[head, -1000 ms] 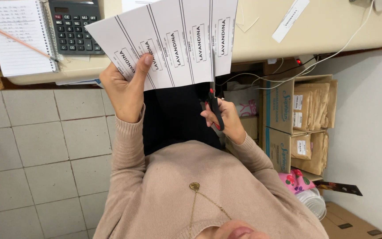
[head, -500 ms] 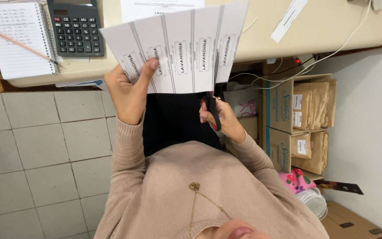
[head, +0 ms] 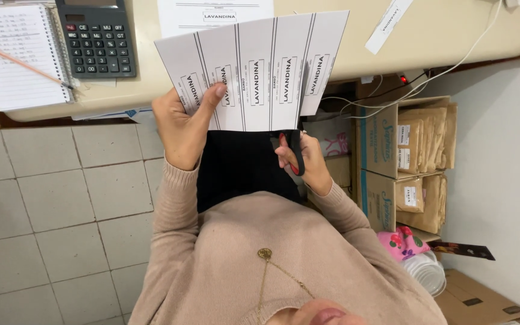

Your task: Cutting out printed bleach (Lavandina) labels from a sheet of paper using scissors.

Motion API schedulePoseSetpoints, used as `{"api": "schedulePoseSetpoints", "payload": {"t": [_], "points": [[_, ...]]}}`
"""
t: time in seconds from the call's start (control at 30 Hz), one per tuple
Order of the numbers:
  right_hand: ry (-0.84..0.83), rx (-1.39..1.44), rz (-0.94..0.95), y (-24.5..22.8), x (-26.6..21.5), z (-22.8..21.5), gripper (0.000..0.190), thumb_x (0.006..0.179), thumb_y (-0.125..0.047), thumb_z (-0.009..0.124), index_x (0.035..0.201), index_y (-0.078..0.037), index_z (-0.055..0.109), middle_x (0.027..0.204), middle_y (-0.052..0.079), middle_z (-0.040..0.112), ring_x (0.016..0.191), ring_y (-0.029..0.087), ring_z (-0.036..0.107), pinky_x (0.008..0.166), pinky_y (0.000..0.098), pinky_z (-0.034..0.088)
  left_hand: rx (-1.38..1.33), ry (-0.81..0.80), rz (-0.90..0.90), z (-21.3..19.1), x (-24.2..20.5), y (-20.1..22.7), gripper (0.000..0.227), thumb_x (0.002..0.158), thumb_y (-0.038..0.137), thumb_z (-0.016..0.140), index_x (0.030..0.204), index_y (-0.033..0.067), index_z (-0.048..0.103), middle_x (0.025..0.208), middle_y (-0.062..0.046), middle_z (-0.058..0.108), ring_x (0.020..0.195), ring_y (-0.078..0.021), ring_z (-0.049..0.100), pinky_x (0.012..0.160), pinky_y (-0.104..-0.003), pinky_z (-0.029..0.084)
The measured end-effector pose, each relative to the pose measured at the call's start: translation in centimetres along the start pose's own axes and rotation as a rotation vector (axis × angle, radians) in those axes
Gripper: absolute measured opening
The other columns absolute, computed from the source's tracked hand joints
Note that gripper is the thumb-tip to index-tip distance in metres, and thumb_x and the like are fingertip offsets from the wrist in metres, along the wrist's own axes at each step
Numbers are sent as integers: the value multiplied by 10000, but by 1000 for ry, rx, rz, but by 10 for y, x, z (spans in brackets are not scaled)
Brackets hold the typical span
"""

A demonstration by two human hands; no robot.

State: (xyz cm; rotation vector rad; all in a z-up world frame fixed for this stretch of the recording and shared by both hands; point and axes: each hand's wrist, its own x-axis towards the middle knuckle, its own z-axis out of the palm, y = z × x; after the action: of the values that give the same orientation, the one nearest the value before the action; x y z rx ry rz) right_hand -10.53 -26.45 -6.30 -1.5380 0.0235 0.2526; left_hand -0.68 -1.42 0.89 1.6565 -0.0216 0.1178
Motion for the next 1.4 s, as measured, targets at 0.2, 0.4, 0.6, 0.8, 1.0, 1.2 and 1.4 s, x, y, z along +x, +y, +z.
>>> {"api": "schedulePoseSetpoints", "payload": {"t": [0.2,0.4,0.6,0.8,1.0,1.2,1.4], "points": [[10,12,-57,-1,1,5,302,1016,-202,718,831,-27,555,675,19,575,596,104,592,560,246,491,-41,-10,3,2,-1,2,238,952,196,828,1002,-31,777,817,-79,774,662,-95,672,602,-231,531],[72,-21,29,-5,5,6,161,1013,-113,644,912,7,608,702,44,617,629,111,608,602,257,505,-49,-19,6,5,-3,2,236,957,186,830,1026,-33,776,856,-88,783,709,-95,693,643,-233,557],[46,-29,-53,-7,6,-1,86,993,-37,593,966,44,609,804,77,650,731,140,628,700,278,531,5,-105,49,9,-4,1,189,952,138,819,1004,-40,781,817,-98,778,683,-94,671,623,-243,539],[136,11,28,-4,3,5,93,994,-41,605,969,48,614,724,64,621,621,132,610,597,276,518,34,-102,43,11,-4,1,191,940,145,826,996,-31,779,817,-97,781,664,-97,705,611,-243,566],[165,119,8,-7,3,10,79,1005,-36,607,974,37,612,707,46,591,580,108,561,558,277,514,13,-107,55,13,-4,0,192,937,139,827,990,-39,778,805,-109,780,646,-103,692,597,-244,552],[179,84,11,-4,2,7,106,1011,-32,611,943,48,629,640,39,564,541,115,559,526,275,484,20,-128,56,15,-2,3,191,943,140,821,1007,-34,775,815,-99,780,656,-93,698,601,-234,556],[211,121,4,-13,2,6,103,1008,-44,610,967,49,625,683,40,577,565,106,550,549,279,500,-19,-152,37,24,1,3,191,945,130,825,1014,-40,774,826,-85,774,703,-68,659,643,-230,543]]}}
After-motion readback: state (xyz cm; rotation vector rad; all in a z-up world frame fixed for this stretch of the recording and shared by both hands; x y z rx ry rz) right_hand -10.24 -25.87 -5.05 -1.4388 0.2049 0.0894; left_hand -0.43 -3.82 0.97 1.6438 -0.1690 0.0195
